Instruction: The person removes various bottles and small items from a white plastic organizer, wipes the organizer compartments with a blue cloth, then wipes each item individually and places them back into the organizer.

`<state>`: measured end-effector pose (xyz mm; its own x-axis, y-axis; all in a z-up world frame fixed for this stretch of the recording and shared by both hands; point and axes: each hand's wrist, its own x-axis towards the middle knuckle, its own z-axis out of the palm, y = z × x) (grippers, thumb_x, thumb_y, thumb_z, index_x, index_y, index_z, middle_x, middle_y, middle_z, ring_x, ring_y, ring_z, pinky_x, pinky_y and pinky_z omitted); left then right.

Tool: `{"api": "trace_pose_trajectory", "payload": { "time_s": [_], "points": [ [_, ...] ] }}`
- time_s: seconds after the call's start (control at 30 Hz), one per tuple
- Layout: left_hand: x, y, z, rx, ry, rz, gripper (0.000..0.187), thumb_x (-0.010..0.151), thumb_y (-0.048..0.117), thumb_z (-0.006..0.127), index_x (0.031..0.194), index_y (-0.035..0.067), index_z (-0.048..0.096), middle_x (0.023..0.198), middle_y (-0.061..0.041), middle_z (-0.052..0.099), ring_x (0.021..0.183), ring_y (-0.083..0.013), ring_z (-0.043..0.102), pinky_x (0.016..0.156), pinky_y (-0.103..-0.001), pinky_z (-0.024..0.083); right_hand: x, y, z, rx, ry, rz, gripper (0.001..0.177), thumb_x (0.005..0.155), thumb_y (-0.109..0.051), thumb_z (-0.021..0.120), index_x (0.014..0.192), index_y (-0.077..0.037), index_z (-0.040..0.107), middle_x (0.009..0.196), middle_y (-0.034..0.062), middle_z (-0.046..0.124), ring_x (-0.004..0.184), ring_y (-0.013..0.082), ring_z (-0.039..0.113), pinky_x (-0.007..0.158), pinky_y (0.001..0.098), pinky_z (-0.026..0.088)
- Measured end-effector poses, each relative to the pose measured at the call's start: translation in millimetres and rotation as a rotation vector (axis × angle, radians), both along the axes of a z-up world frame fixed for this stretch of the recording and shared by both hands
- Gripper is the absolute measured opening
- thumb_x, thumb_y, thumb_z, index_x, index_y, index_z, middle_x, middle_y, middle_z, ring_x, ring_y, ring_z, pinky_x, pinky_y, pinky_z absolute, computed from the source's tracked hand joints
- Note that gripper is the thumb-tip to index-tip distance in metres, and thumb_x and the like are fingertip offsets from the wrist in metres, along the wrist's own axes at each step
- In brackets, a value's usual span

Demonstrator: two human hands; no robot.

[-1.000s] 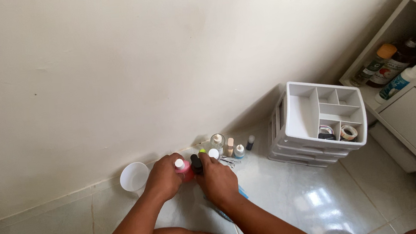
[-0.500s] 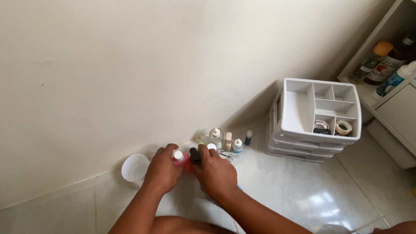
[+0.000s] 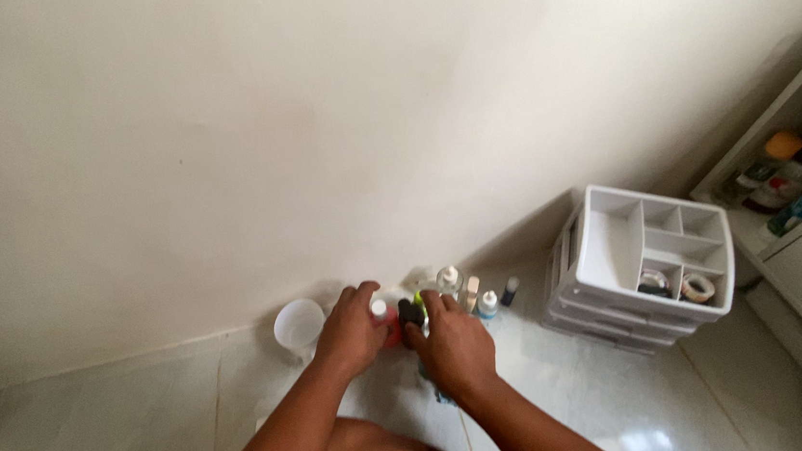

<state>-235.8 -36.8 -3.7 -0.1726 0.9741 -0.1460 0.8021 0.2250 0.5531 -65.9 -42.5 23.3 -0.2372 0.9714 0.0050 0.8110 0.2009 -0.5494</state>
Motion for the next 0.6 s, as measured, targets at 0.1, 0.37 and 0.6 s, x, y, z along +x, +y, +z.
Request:
{"api": "trace_pose_trajectory", "payload": {
  "time_s": [0.1, 0.37, 0.6],
  "points": [
    [7, -5, 14, 0.037, -0.034, 0.022, 0.056, 0.088, 0.02, 0.074, 0.14, 0.017, 0.053, 0.127, -0.01, 0.06, 0.105, -0.0286, 0.066, 0.092, -0.04, 0.054, 3, 4, 5, -0.068, 0.003, 0.004, 0.052, 0.088, -0.037, 0.071, 0.132, -0.014, 0.057, 0.121, 0.0143, 0.067, 0.096, 0.035, 0.072, 0.08, 0.0468, 0.058],
    [23, -8, 62, 0.273, 0.038, 0.026, 0.078, 0.079, 0.03, 0.081, 0.147, 0.01, 0.047, 0.133, -0.015, 0.056, 0.111, -0.034, 0.062, 0.09, -0.045, 0.053, 42, 19, 32, -0.072, 0.113, -0.135, 0.044, 0.088, -0.043, 0.073, 0.121, -0.014, 0.072, 0.118, 0.011, 0.075, 0.103, 0.029, 0.073, 0.087, 0.0409, 0.058],
    [95, -2, 99, 0.632, -0.093, -0.145, 0.05, 0.092, 0.027, 0.071, 0.136, 0.008, 0.056, 0.117, -0.015, 0.068, 0.111, -0.0305, 0.065, 0.091, -0.043, 0.053, 148, 43, 82, -0.289, 0.12, -0.026, 0.052, 0.079, -0.03, 0.077, 0.128, -0.013, 0.066, 0.114, 0.0159, 0.07, 0.101, 0.0296, 0.073, 0.084, 0.041, 0.061]
  ]
}}
